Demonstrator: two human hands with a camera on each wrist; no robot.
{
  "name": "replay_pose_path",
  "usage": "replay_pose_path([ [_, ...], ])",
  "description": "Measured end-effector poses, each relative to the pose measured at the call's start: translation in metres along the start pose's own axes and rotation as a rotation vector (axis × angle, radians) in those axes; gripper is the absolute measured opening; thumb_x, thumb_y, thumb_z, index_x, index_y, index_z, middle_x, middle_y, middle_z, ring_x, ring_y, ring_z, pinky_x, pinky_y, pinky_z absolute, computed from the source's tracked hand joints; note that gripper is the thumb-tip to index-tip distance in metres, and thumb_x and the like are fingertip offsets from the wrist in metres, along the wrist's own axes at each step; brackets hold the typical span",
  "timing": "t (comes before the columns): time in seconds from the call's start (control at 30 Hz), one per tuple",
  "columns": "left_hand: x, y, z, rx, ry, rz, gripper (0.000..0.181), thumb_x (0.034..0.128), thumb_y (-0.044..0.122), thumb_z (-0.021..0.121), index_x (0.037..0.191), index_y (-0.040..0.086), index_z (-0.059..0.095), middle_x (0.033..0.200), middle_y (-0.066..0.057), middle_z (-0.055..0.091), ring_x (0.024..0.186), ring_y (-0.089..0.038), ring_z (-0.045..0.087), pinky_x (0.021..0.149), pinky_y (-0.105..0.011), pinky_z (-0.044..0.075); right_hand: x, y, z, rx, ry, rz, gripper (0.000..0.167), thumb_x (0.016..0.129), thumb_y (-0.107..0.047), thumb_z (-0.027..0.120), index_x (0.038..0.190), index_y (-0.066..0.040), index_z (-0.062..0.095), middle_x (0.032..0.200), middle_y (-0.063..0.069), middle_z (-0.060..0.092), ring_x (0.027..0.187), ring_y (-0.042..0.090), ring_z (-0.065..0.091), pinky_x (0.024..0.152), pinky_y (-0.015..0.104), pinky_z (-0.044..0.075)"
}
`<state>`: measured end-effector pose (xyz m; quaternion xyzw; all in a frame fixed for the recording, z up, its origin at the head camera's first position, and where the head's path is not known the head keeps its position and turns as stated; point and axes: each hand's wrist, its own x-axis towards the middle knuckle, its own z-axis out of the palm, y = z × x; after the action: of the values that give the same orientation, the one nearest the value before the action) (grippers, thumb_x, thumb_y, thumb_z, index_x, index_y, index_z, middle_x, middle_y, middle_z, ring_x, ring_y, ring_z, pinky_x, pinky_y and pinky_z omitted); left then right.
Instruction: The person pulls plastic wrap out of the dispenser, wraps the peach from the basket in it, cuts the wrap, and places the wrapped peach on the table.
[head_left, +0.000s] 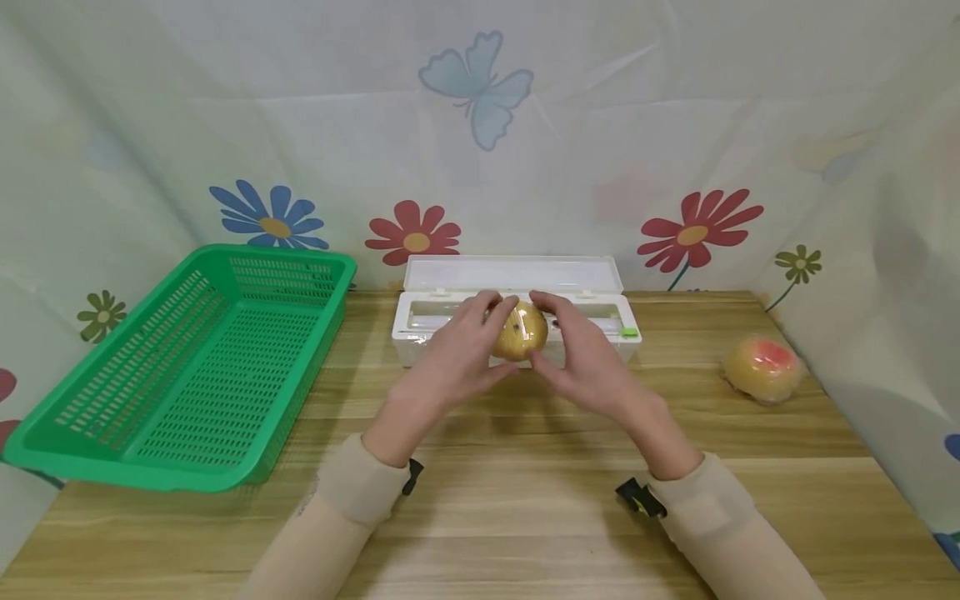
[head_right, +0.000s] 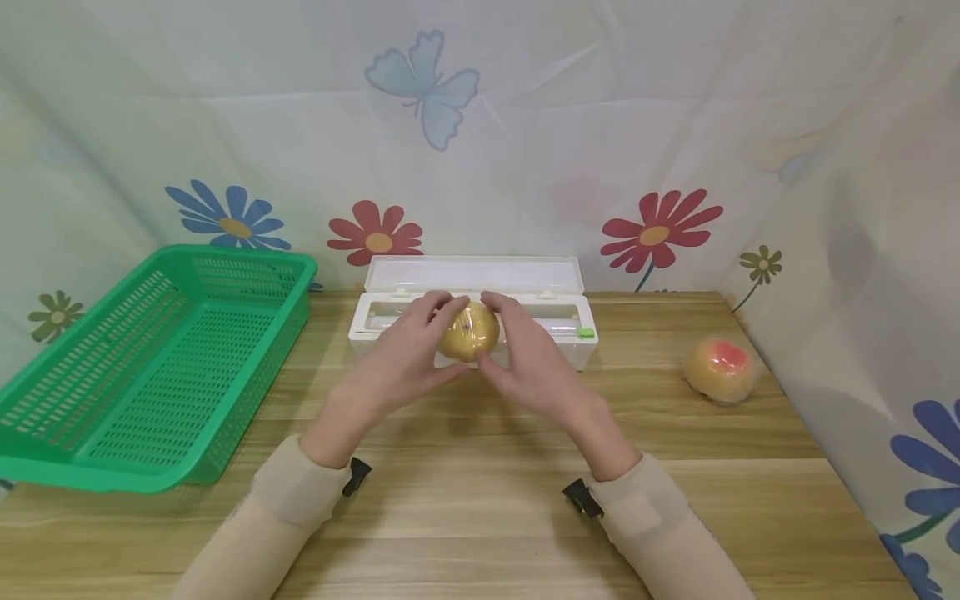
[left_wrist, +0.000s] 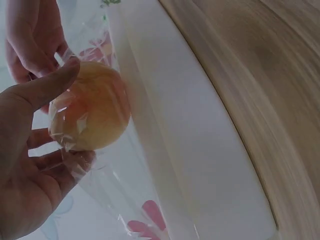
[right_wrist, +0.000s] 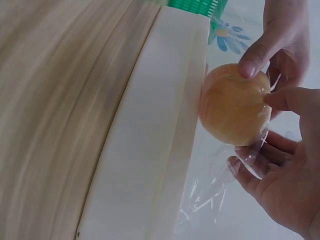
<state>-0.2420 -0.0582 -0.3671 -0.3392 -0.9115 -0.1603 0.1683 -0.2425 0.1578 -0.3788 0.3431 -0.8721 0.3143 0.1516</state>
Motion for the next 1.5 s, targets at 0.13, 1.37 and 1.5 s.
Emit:
replay_pose_path([
  [0.13,0.005,0.001,0.004,0.008,-0.001,-0.029,0.089,0.0801,0.031,0.091,0.149,-0.001,0.043,0.143,-0.018,0.044,0.128,-0.032,0.049,0.097,-0.037,0.054,0.0,0.003,-0.003,-0.055,0.029,-0.045,0.058,0.093,-0.014,0.077,0.141,0.005,0.052,0.15,0.02,0.049,0.138,0.036,0.046,0.11,0.053,0.041],
  [1.37,0.019,-0.005,0.017,-0.067,-0.05,-0.154,0.094,0.0809,0.031,0.09,0.155,0.009,0.036,0.149,-0.018,0.038,0.132,-0.033,0.042,0.106,-0.042,0.047,-0.013,0.074,-0.05,-0.176,-0.266,0.519,0.088,0.084,-0.01,0.086,0.152,0.011,0.034,0.159,0.033,0.027,0.144,0.052,0.028,0.114,0.064,0.027],
  [1.5,0.02,-0.006,0.018,-0.064,-0.039,-0.152,0.094,0.0795,0.025,0.092,0.153,0.006,0.037,0.152,-0.019,0.033,0.13,-0.034,0.042,0.106,-0.041,0.046,-0.012,0.076,-0.047,-0.187,-0.269,0.542,0.09,0.086,-0.016,0.085,0.153,0.013,0.031,0.159,0.034,0.027,0.144,0.053,0.028,0.115,0.062,0.027],
])
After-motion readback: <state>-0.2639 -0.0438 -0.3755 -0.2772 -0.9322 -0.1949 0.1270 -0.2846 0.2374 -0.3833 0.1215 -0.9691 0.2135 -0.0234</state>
